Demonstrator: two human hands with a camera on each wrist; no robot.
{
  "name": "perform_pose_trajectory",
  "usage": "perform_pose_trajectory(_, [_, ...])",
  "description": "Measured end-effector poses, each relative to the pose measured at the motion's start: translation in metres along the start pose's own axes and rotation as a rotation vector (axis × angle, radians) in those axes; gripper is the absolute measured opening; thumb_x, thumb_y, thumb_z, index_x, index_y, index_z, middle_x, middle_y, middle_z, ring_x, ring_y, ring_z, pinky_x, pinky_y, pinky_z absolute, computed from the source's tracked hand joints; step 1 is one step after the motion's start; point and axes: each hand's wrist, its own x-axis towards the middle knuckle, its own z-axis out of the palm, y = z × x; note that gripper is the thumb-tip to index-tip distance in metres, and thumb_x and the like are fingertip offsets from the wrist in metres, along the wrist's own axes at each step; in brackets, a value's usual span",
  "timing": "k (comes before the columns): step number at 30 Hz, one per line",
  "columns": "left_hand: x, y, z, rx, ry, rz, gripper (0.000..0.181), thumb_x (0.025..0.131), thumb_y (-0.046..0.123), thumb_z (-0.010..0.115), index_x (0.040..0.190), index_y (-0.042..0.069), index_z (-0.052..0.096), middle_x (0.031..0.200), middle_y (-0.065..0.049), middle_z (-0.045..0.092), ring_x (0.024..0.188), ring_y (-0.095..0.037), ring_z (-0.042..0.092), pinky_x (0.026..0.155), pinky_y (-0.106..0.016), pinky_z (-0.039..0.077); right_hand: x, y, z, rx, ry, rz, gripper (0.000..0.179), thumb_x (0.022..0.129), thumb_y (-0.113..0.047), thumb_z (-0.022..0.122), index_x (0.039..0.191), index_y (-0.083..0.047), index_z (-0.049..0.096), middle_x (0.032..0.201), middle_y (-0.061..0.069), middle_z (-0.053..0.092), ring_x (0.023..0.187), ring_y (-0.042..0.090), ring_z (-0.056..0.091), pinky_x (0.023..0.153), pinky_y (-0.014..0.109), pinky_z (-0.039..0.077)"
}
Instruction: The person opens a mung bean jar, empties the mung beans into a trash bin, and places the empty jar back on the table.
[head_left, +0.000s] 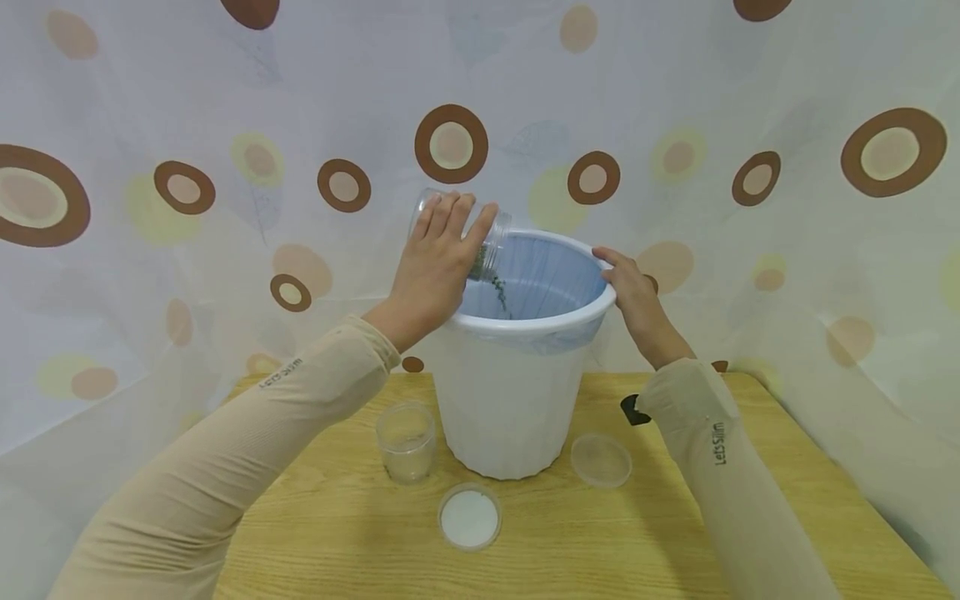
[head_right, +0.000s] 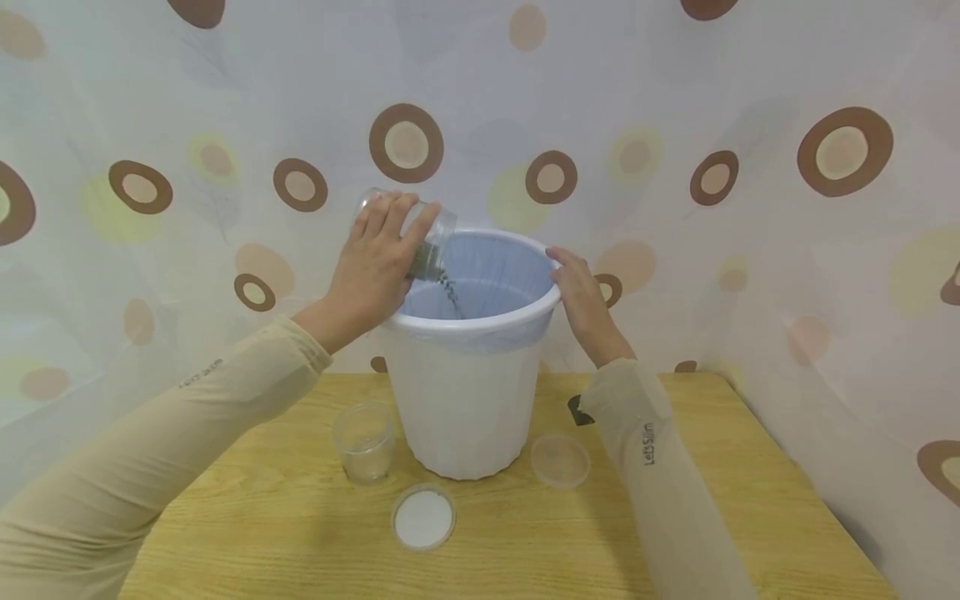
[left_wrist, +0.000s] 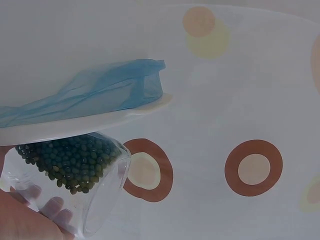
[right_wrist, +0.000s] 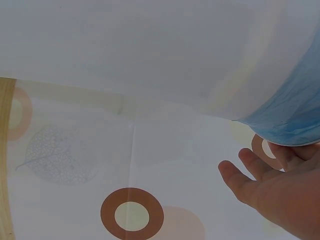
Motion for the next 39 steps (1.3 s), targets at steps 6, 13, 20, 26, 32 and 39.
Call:
perform_pose_trajectory(6, [0.001,-0.0003,-0.0011,0.015,-0.004,0.008,0.062,0.084,-0.01,0.048,0.143,0.008,0.038,0.141,-0.018,0.037,0.134,-0.033,0.029,0.117,-0.04,0.011,0.0002,-0.0004,-0.0011,0.0,-0.005,-0.006,0.053,0.102,-0.027,0.025,0.152,-0.01,0.027,0.158,0.008,0.017,0.144,0.027,0.016,0.114,0.051,0.016])
perform_pose_trajectory(13, [0.0012,-0.0003,-0.0028,0.017,-0.007,0.012,0.061,0.085,-0.01,0.048,0.143,0.008,0.038,0.141,-0.018,0.037,0.135,-0.033,0.029,0.117,-0.04,0.011,0.0021,0.0003,-0.002,0.007,-0.011,0.005,0.052,0.101,-0.022,0.024,0.151,-0.007,0.026,0.158,0.011,0.016,0.144,0.029,0.015,0.115,0.051,0.015])
perform_pose_trajectory(20, [0.0024,-0.0002,-0.0051,0.03,-0.024,0.027,0.063,0.086,-0.011,0.048,0.144,0.009,0.036,0.142,-0.017,0.036,0.136,-0.032,0.028,0.117,-0.039,0.009,0.0017,-0.0011,-0.0024,0.002,-0.01,0.01,0.052,0.102,-0.023,0.024,0.151,-0.007,0.026,0.158,0.01,0.016,0.144,0.028,0.015,0.115,0.052,0.015])
perform_pose_trajectory(26, [0.0032,-0.0005,-0.0063,0.048,-0.05,0.037,0.066,0.084,-0.011,0.049,0.145,0.009,0.035,0.143,-0.017,0.035,0.136,-0.033,0.027,0.117,-0.039,0.01,0.0026,0.001,-0.0024,0.009,-0.009,0.007,0.052,0.102,-0.023,0.025,0.152,-0.008,0.026,0.158,0.01,0.016,0.144,0.029,0.015,0.114,0.053,0.015])
perform_pose_trajectory(32, [0.0038,-0.0001,-0.0077,0.064,-0.077,0.041,0.068,0.083,-0.01,0.052,0.145,0.009,0.034,0.143,-0.018,0.034,0.136,-0.034,0.027,0.117,-0.04,0.01,0.0035,0.0017,-0.0014,0.008,-0.002,0.024,0.052,0.102,-0.023,0.024,0.152,-0.009,0.026,0.158,0.009,0.016,0.144,0.028,0.015,0.114,0.054,0.015])
perform_pose_trajectory(39, [0.0035,0.0,-0.0074,0.08,-0.084,0.048,0.068,0.083,-0.009,0.053,0.145,0.008,0.034,0.143,-0.018,0.035,0.136,-0.034,0.028,0.117,-0.04,0.011,0.0015,0.0013,0.0003,0.014,-0.003,0.017,0.053,0.102,-0.026,0.025,0.152,-0.01,0.027,0.158,0.009,0.016,0.144,0.028,0.015,0.114,0.053,0.015])
